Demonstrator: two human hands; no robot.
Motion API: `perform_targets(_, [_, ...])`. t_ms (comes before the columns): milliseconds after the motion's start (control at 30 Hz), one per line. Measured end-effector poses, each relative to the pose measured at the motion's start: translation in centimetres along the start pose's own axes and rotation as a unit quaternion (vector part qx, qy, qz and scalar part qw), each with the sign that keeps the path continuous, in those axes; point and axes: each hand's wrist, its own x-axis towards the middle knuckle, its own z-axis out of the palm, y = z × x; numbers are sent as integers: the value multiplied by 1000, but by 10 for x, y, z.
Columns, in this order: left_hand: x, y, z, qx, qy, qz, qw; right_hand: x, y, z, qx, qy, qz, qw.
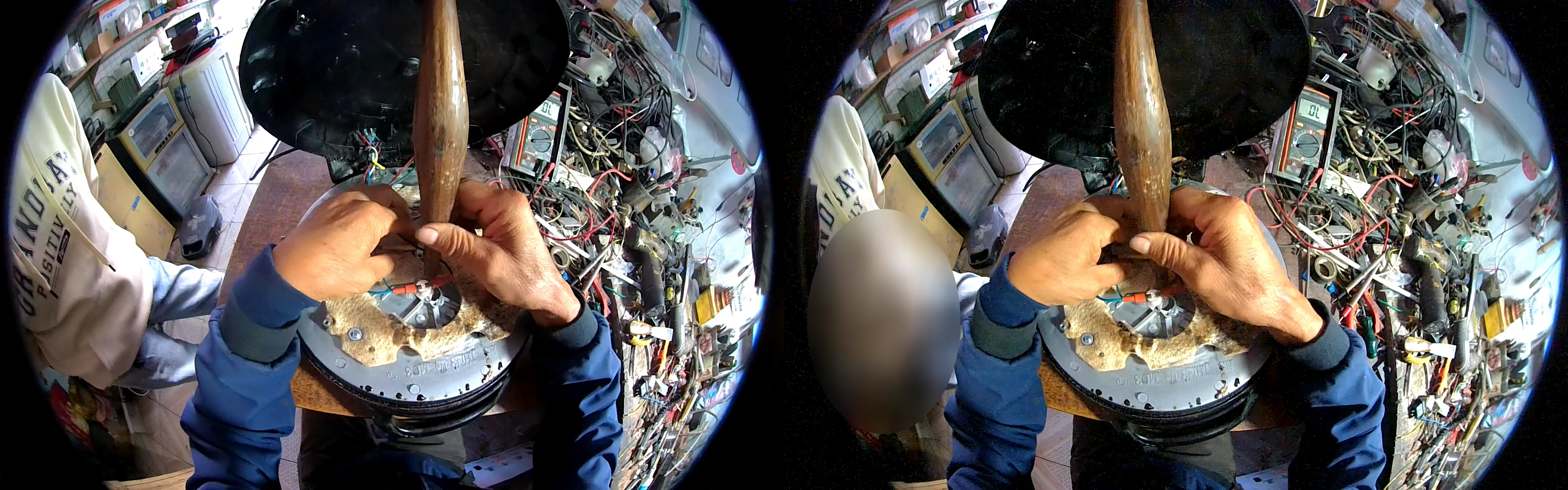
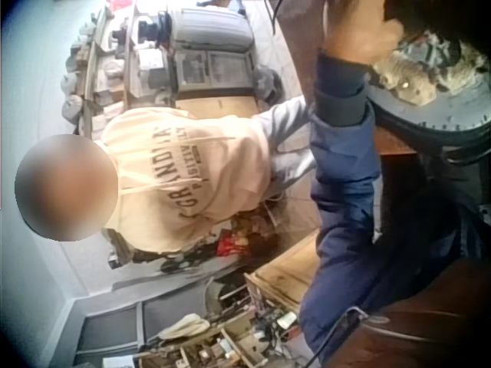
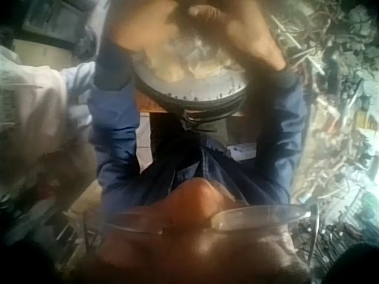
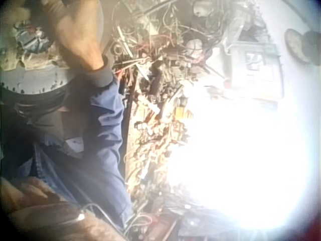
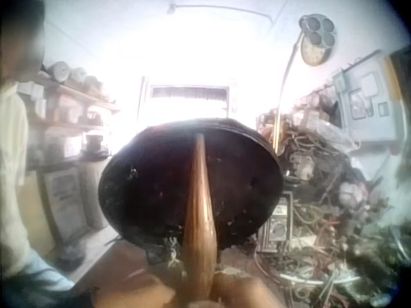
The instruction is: The person repairs an electronic device by soldering wires to a central component on a circular base. They use a soldering iron to heat connections and pliers to manipulate the wires, working in a cluttered workshop environment.
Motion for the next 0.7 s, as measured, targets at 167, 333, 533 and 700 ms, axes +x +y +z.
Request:
perform_targets(167, [-3, -10, 7, 17, 20, 15, 1000, 3, 2, -6, -62, 17, -5, 998])
perform_targets(333, [-1, -7, 2, -18, -17, -26, 999, 3, -5, -2, 7, 20, 10, 1000])
perform_targets(533, [-2, -7, 7, 15, 33, 13, 999, 12, 4, -11, -28, 64, -23, 997])
perform_targets(700, [-2, -11, 6, 9, 22, 9, 1000, 15, 13, -9, -88, 82, -47, 992])
